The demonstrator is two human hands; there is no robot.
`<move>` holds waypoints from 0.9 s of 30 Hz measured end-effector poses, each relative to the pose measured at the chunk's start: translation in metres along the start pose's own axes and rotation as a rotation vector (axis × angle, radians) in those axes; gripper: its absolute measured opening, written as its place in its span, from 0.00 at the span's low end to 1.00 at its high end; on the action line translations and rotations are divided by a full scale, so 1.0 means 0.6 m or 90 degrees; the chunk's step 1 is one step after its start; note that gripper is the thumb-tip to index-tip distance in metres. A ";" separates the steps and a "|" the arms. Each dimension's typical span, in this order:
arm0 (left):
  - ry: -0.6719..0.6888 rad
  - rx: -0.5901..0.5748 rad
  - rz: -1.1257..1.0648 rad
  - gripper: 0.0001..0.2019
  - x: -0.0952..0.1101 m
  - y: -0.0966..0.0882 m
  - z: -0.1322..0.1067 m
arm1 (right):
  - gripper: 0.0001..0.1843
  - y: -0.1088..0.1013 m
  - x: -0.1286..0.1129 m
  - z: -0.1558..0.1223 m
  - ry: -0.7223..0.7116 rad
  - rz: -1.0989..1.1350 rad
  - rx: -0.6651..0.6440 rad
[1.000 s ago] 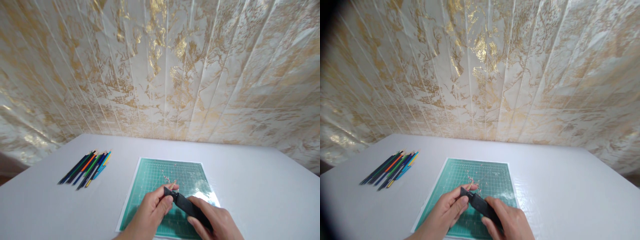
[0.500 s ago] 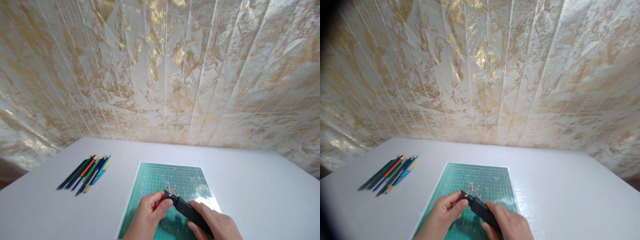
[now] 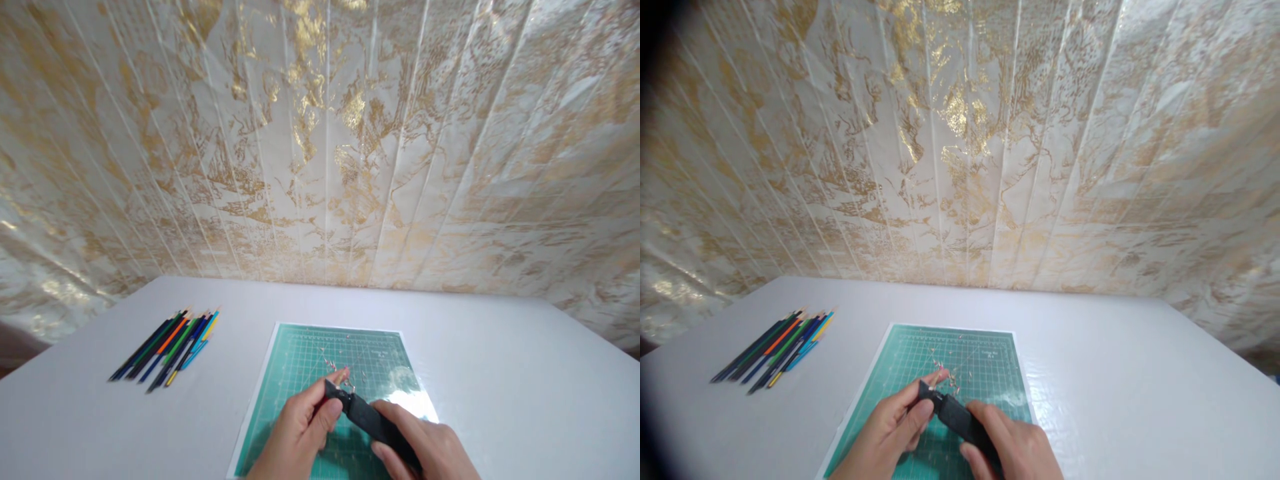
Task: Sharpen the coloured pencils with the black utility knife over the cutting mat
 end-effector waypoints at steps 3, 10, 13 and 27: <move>-0.005 0.004 0.017 0.38 0.001 0.000 -0.001 | 0.16 0.000 -0.001 0.001 0.003 -0.009 -0.003; 0.011 0.047 0.073 0.32 0.004 -0.011 0.005 | 0.17 0.000 -0.002 0.001 -0.002 -0.015 0.012; 0.020 0.061 0.076 0.29 0.008 -0.016 0.005 | 0.17 0.001 -0.002 0.001 -0.003 -0.006 0.017; -0.022 -0.006 -0.043 0.35 0.005 0.006 0.003 | 0.20 0.015 0.020 -0.013 0.039 0.039 -0.010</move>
Point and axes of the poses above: each hand's wrist, its own z-axis towards the middle knuckle, its own y-axis out of the palm, x = y × z, the point moved 8 cm from there along z, towards the middle knuckle, and after that the axes turned 11 degrees about z, right-handed, at the moved point
